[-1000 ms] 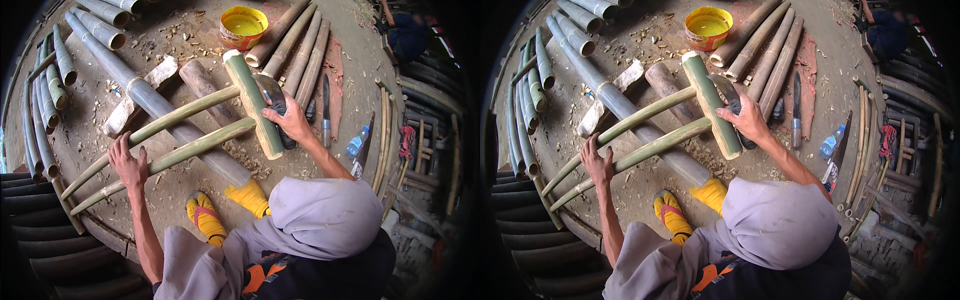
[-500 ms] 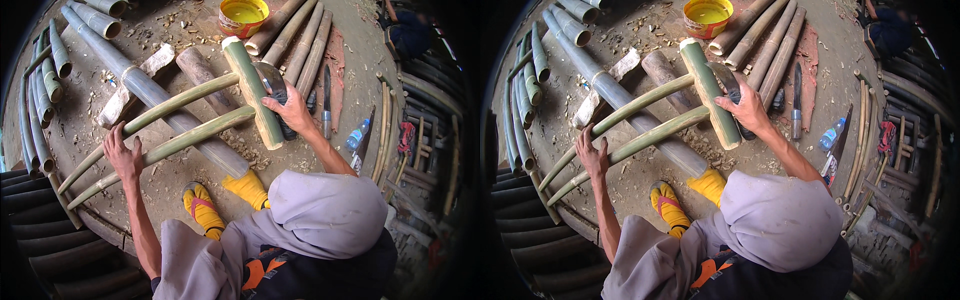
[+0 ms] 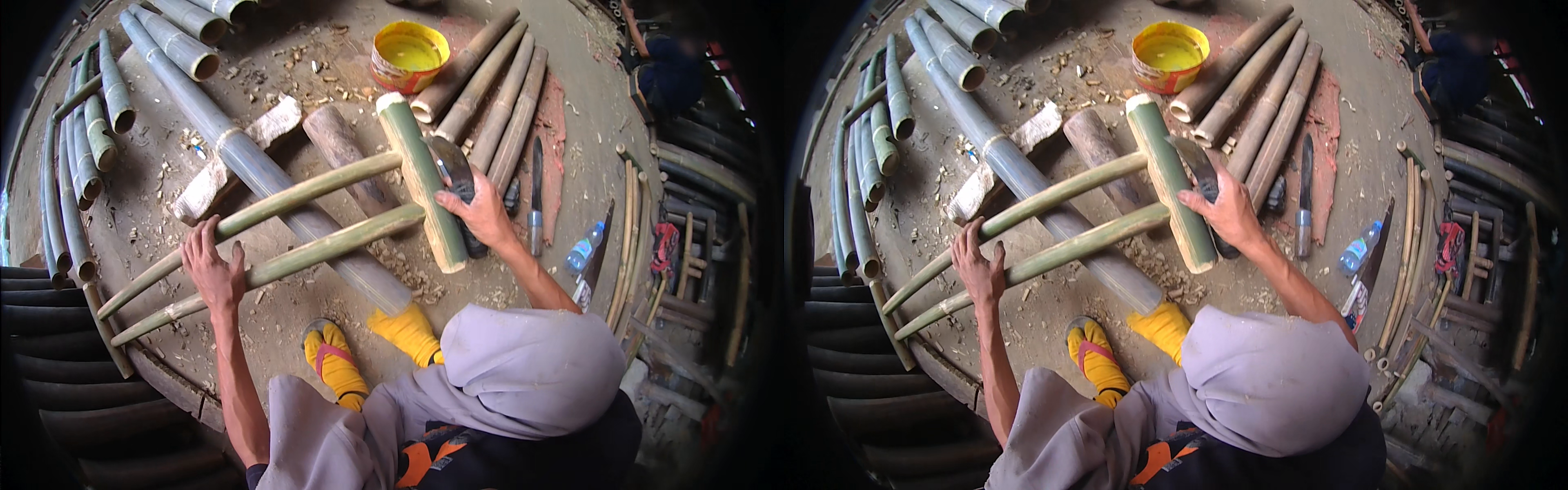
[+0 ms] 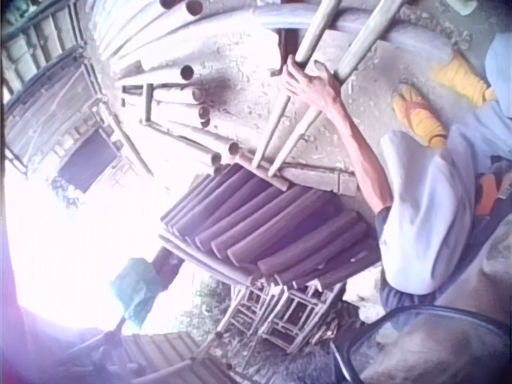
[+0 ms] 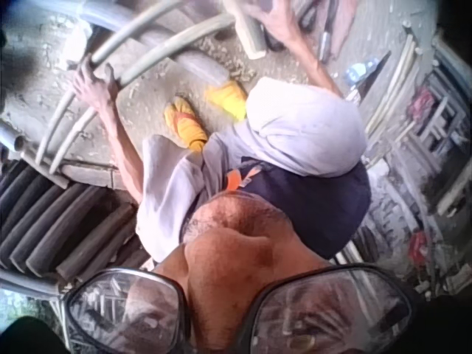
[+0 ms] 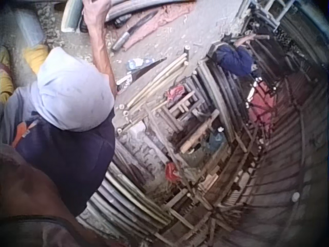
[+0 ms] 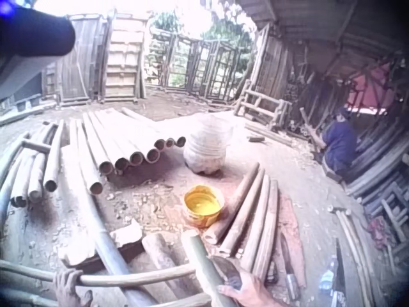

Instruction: The person measures, carves, and fits bamboo poles together using a knife, hammer, and measuring tape while sitting on the ground.

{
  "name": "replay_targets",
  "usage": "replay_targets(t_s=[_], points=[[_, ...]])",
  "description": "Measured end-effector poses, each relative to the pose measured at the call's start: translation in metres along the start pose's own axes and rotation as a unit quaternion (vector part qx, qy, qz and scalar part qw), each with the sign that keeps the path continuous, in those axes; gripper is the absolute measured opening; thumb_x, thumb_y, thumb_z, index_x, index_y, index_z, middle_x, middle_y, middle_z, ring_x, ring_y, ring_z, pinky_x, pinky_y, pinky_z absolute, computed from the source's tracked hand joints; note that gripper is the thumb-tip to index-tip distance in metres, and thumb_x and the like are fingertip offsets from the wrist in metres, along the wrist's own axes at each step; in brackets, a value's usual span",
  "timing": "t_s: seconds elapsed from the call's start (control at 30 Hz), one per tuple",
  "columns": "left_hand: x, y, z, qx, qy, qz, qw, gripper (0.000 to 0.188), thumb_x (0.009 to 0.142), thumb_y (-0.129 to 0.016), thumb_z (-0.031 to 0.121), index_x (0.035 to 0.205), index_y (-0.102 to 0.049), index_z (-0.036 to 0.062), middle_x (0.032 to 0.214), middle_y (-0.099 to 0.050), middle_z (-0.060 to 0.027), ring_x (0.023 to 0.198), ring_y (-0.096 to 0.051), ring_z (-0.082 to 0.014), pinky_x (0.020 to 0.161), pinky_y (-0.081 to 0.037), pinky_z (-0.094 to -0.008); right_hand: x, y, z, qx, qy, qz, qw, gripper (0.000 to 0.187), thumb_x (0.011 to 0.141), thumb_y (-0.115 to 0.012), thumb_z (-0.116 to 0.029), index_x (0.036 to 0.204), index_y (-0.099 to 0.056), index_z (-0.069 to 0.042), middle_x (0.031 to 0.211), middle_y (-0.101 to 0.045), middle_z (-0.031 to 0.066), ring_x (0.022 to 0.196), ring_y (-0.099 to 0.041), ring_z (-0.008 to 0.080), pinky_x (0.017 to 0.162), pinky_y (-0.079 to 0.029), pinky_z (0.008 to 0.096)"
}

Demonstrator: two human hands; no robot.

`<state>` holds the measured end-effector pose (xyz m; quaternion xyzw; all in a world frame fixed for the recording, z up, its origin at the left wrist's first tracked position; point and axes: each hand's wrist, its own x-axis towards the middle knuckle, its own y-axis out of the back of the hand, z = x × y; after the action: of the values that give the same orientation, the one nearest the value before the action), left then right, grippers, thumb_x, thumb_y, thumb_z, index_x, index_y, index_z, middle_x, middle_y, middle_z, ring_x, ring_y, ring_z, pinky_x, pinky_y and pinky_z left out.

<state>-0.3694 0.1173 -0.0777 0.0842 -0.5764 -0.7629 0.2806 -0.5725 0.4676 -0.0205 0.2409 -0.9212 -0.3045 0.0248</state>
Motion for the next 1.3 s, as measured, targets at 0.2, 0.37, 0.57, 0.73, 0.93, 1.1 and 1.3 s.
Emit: replay_targets(t_s=[0.2,0.37,0.57,0.73,0.93,1.1,1.3], points=[[0.001,0.002,0.005,-0.012,0.008,-0.002,1.000,0.054,0.072,-0.067,0.019,0.124,-0.053,0.0138,0.122,-0.052,-0.0104,0.120,-0.043,-0.0306,0.109,-0.025,-0.0438,0.001,0.004,0.002,-0.009,-0.013,-0.018,1.000,0.048,0.080,-0.074,-0.037,0.106,-0.056,0.000,0.086,-0.055,0.0020,0.080,-0.051,0.0112,0.074,-0.045,0.0270],[-0.001,0.002,0.002,-0.018,0.014,-0.001,1.000,0.054,0.071,-0.068,0.017,0.123,-0.054,0.0136,0.121,-0.052,-0.0103,0.120,-0.043,-0.0304,0.109,-0.025,-0.0434,0.008,0.011,-0.011,-0.103,-0.029,-0.067,0.992,0.046,0.089,-0.063,-0.027,0.122,-0.050,0.002,0.093,-0.064,0.0217,0.084,-0.064,0.0306,0.076,-0.049,0.0394],[0.001,0.003,0.008,-0.017,0.018,-0.002,1.000,0.057,0.069,-0.069,0.013,0.123,-0.052,0.0131,0.121,-0.052,-0.0100,0.121,-0.044,-0.0282,0.110,-0.024,-0.0426,0.002,0.020,-0.038,-0.102,0.026,-0.064,0.992,0.034,0.093,-0.053,-0.014,0.121,-0.046,0.003,0.091,-0.062,0.0287,0.090,-0.063,0.0419,0.072,-0.047,0.0442],[-0.004,0.001,-0.004,-0.099,0.066,0.077,0.990,0.065,0.069,-0.066,0.005,0.130,-0.044,0.0087,0.122,-0.051,-0.0137,0.117,-0.046,-0.0322,0.104,-0.035,-0.0420,0.012,0.016,-0.050,-0.126,0.051,-0.103,0.985,0.030,0.092,-0.052,-0.013,0.113,-0.046,0.008,0.079,-0.056,0.0323,0.083,-0.058,0.0484,0.065,-0.042,0.0496],[0.000,-0.003,-0.005,-0.010,0.036,0.014,0.999,0.059,0.070,-0.068,0.012,0.126,-0.050,0.0116,0.120,-0.052,-0.0103,0.119,-0.045,-0.0284,0.109,-0.027,-0.0433,0.022,0.019,-0.056,-0.152,0.133,-0.141,0.969,0.024,0.092,-0.050,-0.011,0.111,-0.045,0.004,0.080,-0.056,0.0321,0.085,-0.055,0.0504,0.065,-0.040,0.0512],[0.000,0.001,0.001,-0.030,0.044,0.015,0.998,0.050,0.072,-0.069,0.015,0.120,-0.055,0.0144,0.118,-0.054,-0.0082,0.118,-0.045,-0.0264,0.109,-0.025,-0.0419,0.035,0.032,-0.065,-0.220,0.154,-0.155,0.951,0.024,0.091,-0.053,-0.012,0.107,-0.044,0.004,0.070,-0.055,0.0298,0.074,-0.057,0.0477,0.058,-0.042,0.0497],[0.000,-0.003,-0.002,-0.014,0.021,0.041,0.999,0.047,0.072,-0.069,0.017,0.117,-0.056,0.0120,0.118,-0.055,-0.0089,0.117,-0.046,-0.0273,0.108,-0.027,-0.0419,0.047,0.047,-0.064,-0.294,0.148,-0.199,0.923,0.022,0.089,-0.055,-0.011,0.101,-0.043,0.002,0.063,-0.053,0.0281,0.068,-0.056,0.0470,0.056,-0.042,0.0511]])
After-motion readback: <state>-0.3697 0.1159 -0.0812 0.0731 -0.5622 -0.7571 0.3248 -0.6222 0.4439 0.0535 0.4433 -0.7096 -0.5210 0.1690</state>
